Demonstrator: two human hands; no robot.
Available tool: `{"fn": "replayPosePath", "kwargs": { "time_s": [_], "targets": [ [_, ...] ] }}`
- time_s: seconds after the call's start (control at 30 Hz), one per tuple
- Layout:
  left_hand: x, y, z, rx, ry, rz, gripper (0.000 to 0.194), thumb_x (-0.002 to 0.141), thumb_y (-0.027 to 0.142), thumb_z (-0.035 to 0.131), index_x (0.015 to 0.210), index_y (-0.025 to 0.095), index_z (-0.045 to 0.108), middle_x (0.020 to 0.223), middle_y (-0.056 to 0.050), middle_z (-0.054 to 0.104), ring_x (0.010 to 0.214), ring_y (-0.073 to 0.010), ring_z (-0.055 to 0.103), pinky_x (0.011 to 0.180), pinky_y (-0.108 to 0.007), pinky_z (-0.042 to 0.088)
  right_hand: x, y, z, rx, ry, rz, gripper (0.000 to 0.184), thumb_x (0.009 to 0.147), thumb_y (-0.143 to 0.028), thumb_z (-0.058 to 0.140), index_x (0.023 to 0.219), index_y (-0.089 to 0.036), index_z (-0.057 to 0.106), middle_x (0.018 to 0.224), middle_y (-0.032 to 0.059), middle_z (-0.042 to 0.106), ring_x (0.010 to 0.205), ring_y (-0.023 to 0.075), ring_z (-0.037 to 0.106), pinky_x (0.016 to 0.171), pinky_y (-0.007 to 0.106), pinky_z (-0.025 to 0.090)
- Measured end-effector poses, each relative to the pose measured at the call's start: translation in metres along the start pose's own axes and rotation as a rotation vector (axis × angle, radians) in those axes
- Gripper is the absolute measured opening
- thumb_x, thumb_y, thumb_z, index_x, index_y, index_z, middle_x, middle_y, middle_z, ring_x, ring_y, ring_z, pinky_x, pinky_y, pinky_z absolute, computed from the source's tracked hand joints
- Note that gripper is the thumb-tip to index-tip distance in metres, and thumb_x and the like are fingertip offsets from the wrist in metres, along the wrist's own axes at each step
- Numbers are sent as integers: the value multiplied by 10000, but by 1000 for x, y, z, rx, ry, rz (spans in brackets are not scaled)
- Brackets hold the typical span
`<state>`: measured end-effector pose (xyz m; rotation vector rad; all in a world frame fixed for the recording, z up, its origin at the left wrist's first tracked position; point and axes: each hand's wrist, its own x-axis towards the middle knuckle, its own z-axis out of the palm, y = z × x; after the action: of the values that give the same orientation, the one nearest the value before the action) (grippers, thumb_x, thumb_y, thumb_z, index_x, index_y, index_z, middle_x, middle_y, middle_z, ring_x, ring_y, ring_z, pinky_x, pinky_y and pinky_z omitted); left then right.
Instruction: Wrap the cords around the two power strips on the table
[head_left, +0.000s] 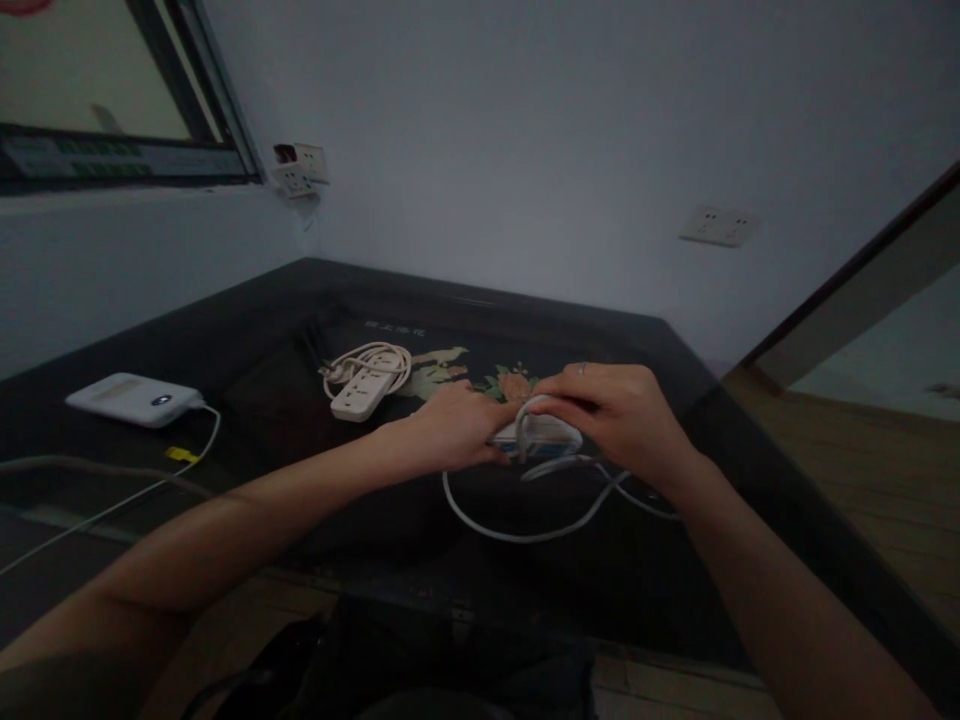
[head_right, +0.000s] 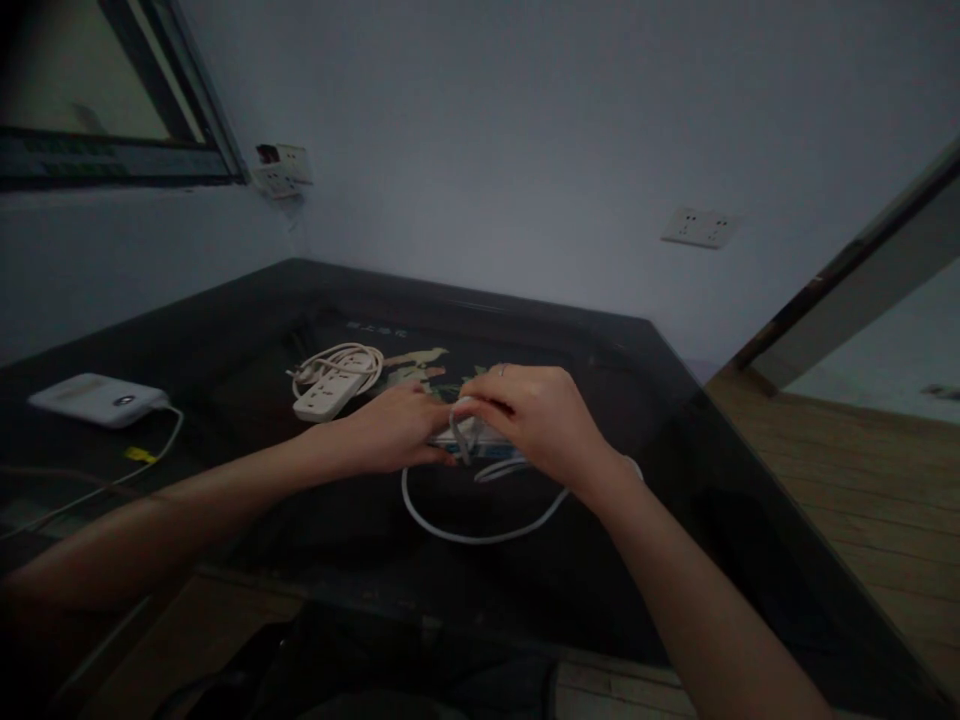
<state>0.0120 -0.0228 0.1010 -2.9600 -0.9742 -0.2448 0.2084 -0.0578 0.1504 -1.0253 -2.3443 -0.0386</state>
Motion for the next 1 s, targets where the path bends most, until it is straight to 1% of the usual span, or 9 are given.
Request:
{"fn": "replayPosePath", "kwargs": {
  "time_s": [0.1,0.2,0.3,0.37,0.53,0.73,0.8,0.9,1.0],
  "targets": [
    [-3,5,-6,13,-28,32,432,772,418,700,1125,202,575,932,-84,727,886,-263,670,798,-341,433,5,5,2,166,17,95,240,876,-340,561,784,-214,742,742,13,731,655,152,649,620,257,453],
    [-8,10,-12,1,-26,78,360,795,379,688,1083,190,585,915,-74,727,871,-257,671,795,-350,426,7,14,4,316,-6,230,214,822,-348,607,730,-205,738,721,16,730,661,166,651,609,268,466],
    [-14,15,-18,16,45,156,266,842,352,632,1035,177,582,894,-69,716,841,-250,665,778,-357,419,7,24,5,442,-45,308,171,756,-338,659,681,-204,733,678,14,716,651,163,635,605,269,465],
    [-19,17,-21,27,106,163,249,874,377,577,1007,166,575,875,-77,709,820,-250,658,772,-365,417,5,31,4,518,-66,360,163,726,-343,677,654,-206,726,636,8,695,607,150,605,566,260,447],
    [-26,20,-24,21,234,157,292,906,412,507,1023,150,559,904,-96,708,818,-234,652,806,-367,416,-8,38,9,737,-169,499,239,717,-403,675,627,-182,686,560,-2,625,492,111,513,450,224,352],
    [-28,20,-13,-102,288,165,365,890,468,524,1077,155,540,929,-88,699,875,-232,643,828,-352,429,-22,38,24,855,-224,561,378,718,-526,656,593,-172,606,492,-29,523,427,90,433,407,211,313],
    [-27,20,-11,-190,294,133,382,863,475,565,1070,154,546,924,-83,694,864,-234,643,813,-347,442,-26,40,28,819,-189,559,381,729,-531,641,584,-183,587,510,-19,539,449,109,466,424,227,359],
    [-27,23,-14,-365,343,32,391,799,483,645,1013,164,574,900,-65,692,836,-227,642,766,-323,461,-32,42,32,720,-82,535,342,755,-531,617,638,-210,610,593,18,604,551,167,548,501,284,445],
    [-28,25,-20,-533,403,-76,389,737,460,710,993,192,592,925,-41,694,834,-217,639,734,-304,469,-37,45,38,690,9,518,343,765,-574,594,711,-236,626,645,32,615,633,198,560,554,312,461]
  ]
}}
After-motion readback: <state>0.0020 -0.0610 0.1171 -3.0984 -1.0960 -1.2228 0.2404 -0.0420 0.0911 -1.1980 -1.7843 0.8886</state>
